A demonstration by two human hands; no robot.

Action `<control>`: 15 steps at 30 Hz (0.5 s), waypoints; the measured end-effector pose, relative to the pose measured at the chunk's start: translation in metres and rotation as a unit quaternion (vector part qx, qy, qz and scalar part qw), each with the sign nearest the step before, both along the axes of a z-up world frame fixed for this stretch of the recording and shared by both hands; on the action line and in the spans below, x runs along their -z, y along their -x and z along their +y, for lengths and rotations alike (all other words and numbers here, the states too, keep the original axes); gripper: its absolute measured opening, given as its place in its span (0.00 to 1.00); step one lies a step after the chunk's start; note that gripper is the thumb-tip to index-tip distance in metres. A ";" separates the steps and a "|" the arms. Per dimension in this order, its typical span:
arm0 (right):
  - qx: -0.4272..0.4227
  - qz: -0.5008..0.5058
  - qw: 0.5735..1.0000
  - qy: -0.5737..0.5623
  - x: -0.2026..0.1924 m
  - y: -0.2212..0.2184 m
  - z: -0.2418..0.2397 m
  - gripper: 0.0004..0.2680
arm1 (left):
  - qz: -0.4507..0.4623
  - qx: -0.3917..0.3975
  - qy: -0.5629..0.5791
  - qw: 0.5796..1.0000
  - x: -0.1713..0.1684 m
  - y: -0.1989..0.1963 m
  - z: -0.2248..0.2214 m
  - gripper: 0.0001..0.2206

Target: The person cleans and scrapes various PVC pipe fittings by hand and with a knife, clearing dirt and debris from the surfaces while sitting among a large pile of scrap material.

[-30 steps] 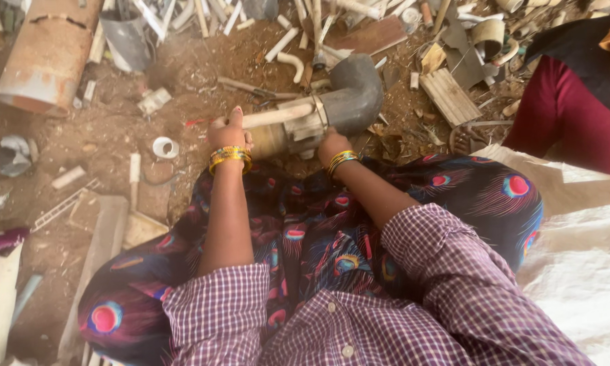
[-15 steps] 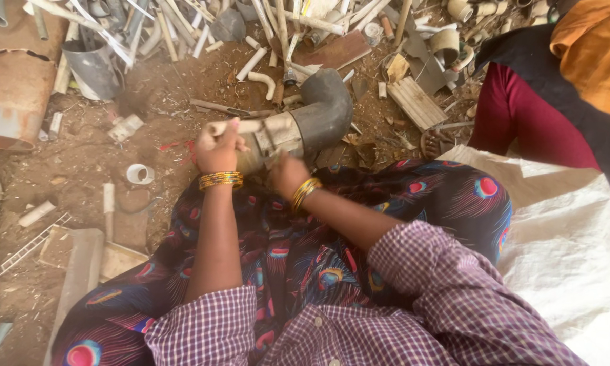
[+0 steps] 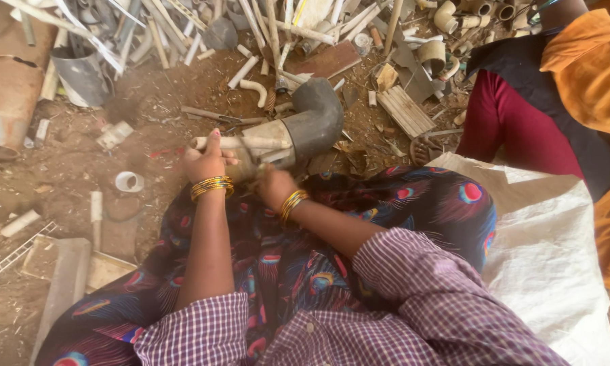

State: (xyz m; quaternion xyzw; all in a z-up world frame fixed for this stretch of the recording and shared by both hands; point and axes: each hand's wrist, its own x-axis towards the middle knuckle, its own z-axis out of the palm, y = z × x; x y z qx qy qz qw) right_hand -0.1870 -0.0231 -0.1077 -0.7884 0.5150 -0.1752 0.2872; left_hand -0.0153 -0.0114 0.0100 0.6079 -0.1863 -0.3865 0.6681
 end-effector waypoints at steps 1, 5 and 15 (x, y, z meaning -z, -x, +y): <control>-0.027 0.081 0.996 0.018 -0.002 -0.002 -0.003 0.10 | -0.001 0.003 -0.006 1.000 -0.002 -0.001 -0.001 0.12; -0.009 0.158 0.987 -0.017 -0.003 -0.002 -0.012 0.17 | -0.019 0.011 -0.014 1.000 -0.012 0.002 -0.003 0.12; -0.046 0.045 0.998 0.017 -0.003 0.008 -0.015 0.08 | -0.044 -0.011 -0.030 0.999 -0.030 0.010 0.000 0.12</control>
